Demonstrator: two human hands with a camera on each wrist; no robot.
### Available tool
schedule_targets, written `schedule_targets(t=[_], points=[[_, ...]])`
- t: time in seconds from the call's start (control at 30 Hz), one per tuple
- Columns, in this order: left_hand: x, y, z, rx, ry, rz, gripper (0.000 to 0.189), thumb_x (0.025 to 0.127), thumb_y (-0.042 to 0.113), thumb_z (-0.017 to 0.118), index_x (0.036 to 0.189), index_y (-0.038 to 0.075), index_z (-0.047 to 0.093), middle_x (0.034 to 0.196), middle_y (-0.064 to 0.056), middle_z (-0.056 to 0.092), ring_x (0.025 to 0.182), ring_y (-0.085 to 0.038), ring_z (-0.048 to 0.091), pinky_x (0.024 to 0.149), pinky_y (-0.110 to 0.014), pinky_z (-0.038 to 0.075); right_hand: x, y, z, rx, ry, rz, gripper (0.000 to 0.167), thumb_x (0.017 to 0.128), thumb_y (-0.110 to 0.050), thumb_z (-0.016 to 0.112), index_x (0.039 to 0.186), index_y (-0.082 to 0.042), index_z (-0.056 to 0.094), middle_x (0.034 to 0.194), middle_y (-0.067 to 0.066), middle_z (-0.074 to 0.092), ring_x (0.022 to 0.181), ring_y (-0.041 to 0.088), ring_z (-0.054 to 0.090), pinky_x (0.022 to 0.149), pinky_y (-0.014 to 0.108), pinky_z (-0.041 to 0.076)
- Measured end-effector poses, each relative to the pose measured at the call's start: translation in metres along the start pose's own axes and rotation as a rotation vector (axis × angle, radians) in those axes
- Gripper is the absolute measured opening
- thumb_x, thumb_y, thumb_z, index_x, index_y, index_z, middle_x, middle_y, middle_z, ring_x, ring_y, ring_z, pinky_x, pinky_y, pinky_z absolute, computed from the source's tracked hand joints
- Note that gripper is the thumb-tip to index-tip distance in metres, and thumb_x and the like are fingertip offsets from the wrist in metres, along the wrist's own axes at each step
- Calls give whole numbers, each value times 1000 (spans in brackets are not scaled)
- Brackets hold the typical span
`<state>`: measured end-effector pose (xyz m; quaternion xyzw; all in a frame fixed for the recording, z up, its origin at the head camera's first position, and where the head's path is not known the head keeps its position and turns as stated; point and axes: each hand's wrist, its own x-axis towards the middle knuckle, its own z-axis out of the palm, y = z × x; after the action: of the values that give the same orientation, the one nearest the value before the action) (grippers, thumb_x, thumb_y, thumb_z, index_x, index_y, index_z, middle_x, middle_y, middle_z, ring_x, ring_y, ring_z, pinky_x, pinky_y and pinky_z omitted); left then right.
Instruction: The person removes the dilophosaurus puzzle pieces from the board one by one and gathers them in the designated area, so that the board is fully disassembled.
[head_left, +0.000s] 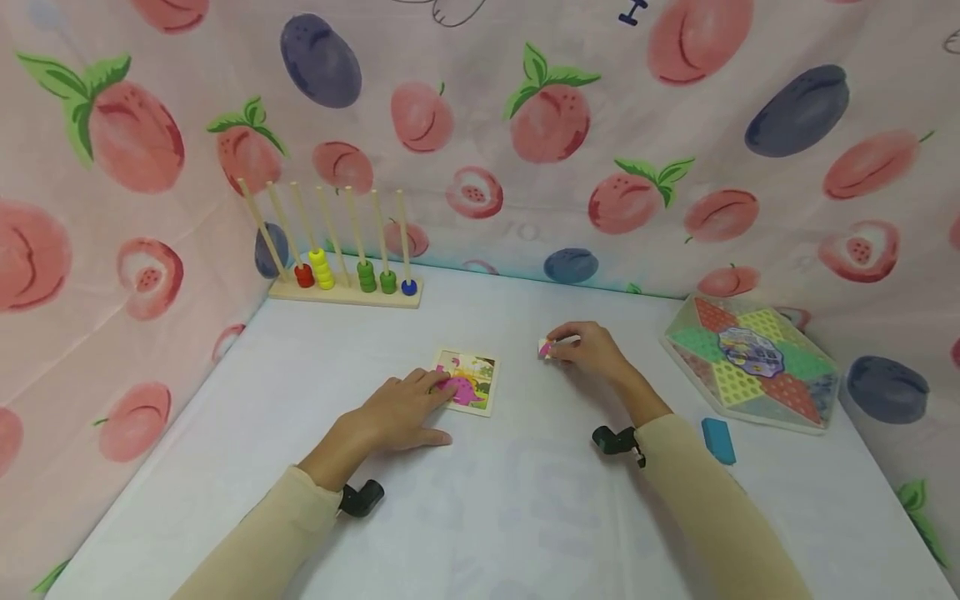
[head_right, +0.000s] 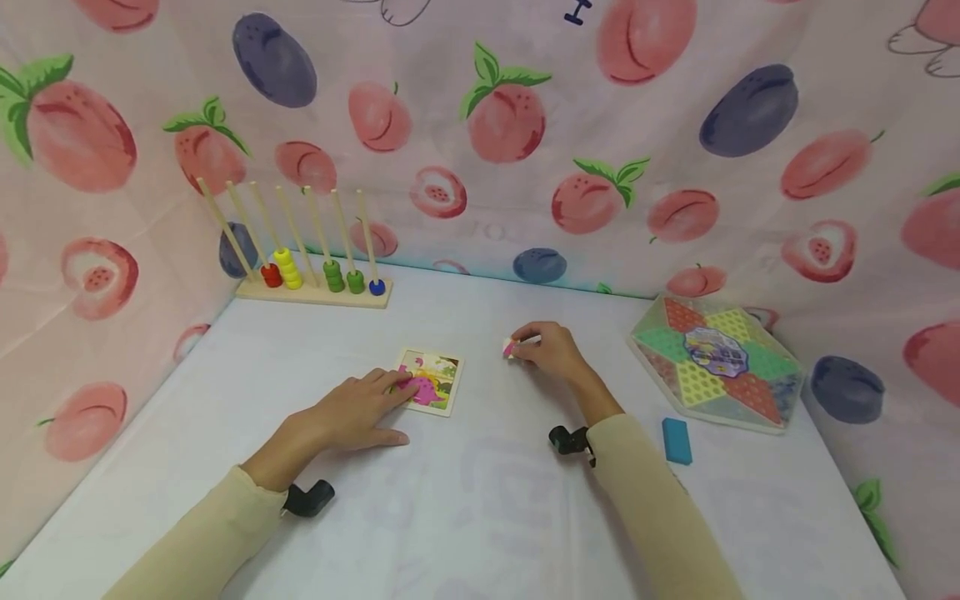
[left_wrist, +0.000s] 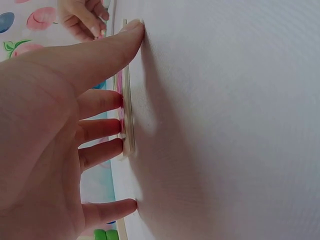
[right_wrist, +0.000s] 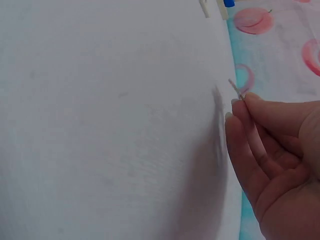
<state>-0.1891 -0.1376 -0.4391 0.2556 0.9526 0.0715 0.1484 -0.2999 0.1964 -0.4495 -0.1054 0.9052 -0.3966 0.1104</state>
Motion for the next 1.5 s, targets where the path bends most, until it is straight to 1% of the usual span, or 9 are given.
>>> schedule_targets(t=[0.17,0.43,0.63,0.73,0.9,1.0,1.1,1.33,1.5], points=[[2,1,-1,2,-8,5,86,90,59,69,160,21,36,165,-8,36,151,-29,35,118,-55,39,1,5,4,31,1,54,29,95,-13,70,122,0,70,126,21,69,87,10,72,73,19,58],[3,4,0,1,-13,-5,85,90,59,69,159,22,37,165,-8,36,150,-29,36,118,-55,39,0,6,6,19,28,75,29,94,-14,72,119,1,71,114,20,75,76,4,69,69,18,56],[0,6,2,-6,-12,-20,84,90,59,70,159,22,39,165,-8,37,150,-30,36,118,-56,39,-2,2,9,-19,36,94,29,92,-13,74,117,2,73,113,21,75,79,10,67,67,18,52],[-3,6,3,-21,-8,-20,82,90,56,71,157,21,41,164,-9,38,149,-31,37,118,-57,40,0,-2,12,-64,35,91,28,92,-12,73,116,2,73,116,21,73,86,16,65,68,19,50],[-4,5,2,-11,10,-4,80,92,56,69,157,18,43,164,-11,38,148,-33,38,116,-57,41,7,-7,12,-125,34,114,26,92,-12,74,115,0,74,116,19,72,101,26,64,78,28,52],[-2,4,1,-7,16,4,80,92,56,69,157,18,42,164,-11,38,148,-33,38,115,-57,42,11,-8,11,-148,37,132,25,92,-12,75,114,0,74,115,19,72,105,28,63,84,33,55],[0,4,1,-2,16,10,80,92,56,69,157,19,41,163,-11,39,148,-33,38,115,-57,42,12,-8,10,-159,40,136,25,90,-12,76,112,-1,75,114,18,72,105,29,64,86,35,56],[0,3,0,9,20,17,82,91,57,69,158,19,40,163,-11,39,148,-33,39,115,-56,42,10,-15,10,-229,50,104,24,89,-12,77,110,-1,75,111,17,72,98,26,63,78,28,53],[0,3,0,3,18,9,83,91,56,70,159,20,38,164,-10,39,149,-32,38,116,-55,41,9,-15,9,-273,54,102,25,89,-13,78,111,-1,76,112,18,74,100,28,66,84,35,56]])
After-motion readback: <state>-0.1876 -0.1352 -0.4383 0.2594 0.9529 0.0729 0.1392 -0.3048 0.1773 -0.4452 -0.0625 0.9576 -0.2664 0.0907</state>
